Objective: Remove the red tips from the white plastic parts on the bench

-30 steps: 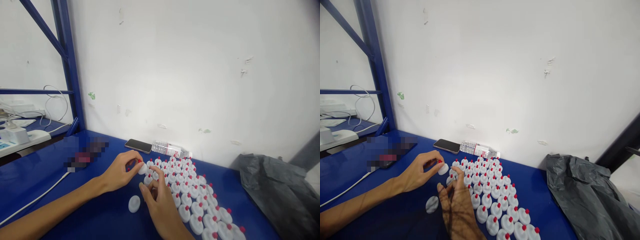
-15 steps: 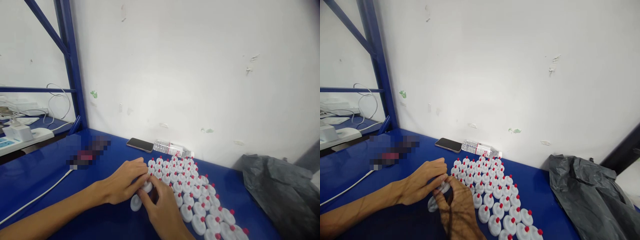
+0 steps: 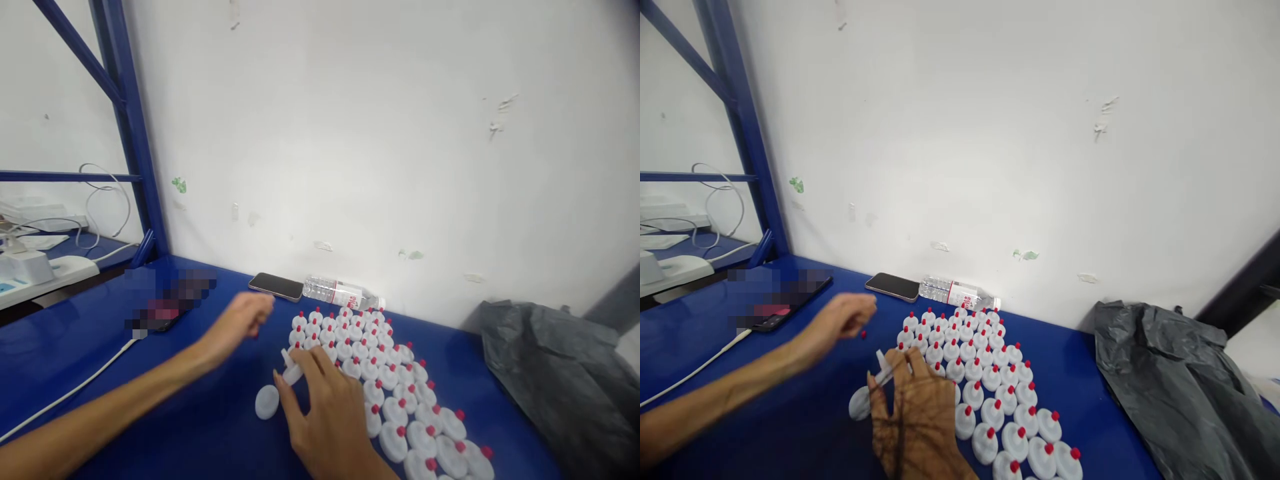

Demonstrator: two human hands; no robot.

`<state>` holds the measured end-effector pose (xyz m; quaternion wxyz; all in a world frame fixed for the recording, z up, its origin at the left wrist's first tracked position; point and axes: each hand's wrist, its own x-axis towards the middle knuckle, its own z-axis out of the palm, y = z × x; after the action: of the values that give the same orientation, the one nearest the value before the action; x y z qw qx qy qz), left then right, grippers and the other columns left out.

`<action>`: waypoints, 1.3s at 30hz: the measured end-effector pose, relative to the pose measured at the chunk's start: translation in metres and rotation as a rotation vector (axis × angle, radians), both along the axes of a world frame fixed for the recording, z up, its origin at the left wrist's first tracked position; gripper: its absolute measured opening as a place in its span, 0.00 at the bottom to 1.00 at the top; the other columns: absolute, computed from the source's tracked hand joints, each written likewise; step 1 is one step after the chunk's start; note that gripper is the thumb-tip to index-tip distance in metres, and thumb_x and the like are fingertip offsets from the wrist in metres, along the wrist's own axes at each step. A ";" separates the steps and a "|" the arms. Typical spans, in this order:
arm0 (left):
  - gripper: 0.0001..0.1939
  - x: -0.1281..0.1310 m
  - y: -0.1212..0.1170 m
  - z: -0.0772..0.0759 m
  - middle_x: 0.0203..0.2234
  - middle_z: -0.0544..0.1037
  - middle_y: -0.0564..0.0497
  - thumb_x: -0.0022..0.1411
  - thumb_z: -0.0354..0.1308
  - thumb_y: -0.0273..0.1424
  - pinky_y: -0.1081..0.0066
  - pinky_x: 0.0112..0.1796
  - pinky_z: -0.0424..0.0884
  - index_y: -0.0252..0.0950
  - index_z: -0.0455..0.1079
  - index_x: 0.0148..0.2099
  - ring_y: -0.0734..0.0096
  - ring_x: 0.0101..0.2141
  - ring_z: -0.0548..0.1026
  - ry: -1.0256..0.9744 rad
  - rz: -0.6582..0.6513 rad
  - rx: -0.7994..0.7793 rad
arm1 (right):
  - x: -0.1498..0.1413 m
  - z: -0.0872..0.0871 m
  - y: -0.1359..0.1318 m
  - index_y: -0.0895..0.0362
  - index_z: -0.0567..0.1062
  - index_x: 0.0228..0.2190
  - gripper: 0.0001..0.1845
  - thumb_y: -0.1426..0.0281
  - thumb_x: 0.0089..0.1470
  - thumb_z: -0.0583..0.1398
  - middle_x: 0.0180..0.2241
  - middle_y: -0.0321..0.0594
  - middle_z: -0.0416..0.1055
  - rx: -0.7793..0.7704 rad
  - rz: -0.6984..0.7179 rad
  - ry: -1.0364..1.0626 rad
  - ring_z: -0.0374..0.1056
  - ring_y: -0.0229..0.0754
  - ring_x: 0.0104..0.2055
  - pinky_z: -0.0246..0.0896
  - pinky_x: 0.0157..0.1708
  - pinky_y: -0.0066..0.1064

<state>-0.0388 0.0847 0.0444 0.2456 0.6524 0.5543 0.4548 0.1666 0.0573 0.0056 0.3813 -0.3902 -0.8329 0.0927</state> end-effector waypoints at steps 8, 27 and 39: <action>0.14 -0.022 0.007 0.003 0.23 0.63 0.56 0.67 0.48 0.36 0.65 0.32 0.58 0.41 0.58 0.28 0.63 0.31 0.64 0.445 0.088 0.193 | 0.007 -0.003 0.004 0.49 0.72 0.46 0.14 0.72 0.59 0.59 0.38 0.32 0.81 0.210 0.012 0.021 0.79 0.45 0.35 0.66 0.29 0.34; 0.06 -0.013 -0.001 -0.015 0.31 0.71 0.50 0.56 0.57 0.23 0.59 0.39 0.64 0.39 0.65 0.35 0.58 0.36 0.67 0.919 -0.161 0.148 | 0.007 -0.020 0.004 0.50 0.75 0.42 0.14 0.68 0.52 0.66 0.38 0.37 0.80 0.315 0.008 -0.180 0.75 0.50 0.38 0.67 0.38 0.40; 0.11 0.005 -0.005 -0.027 0.36 0.76 0.52 0.75 0.50 0.32 0.64 0.39 0.64 0.46 0.71 0.54 0.61 0.39 0.70 0.710 -0.298 0.181 | 0.013 -0.006 0.009 0.52 0.75 0.39 0.07 0.72 0.62 0.56 0.36 0.38 0.78 0.352 -0.092 -0.260 0.72 0.47 0.36 0.61 0.40 0.41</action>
<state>-0.0340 0.0795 0.0172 0.0435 0.8613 0.4618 0.2073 0.1791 0.0663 -0.0008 0.3366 -0.3639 -0.8597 -0.1229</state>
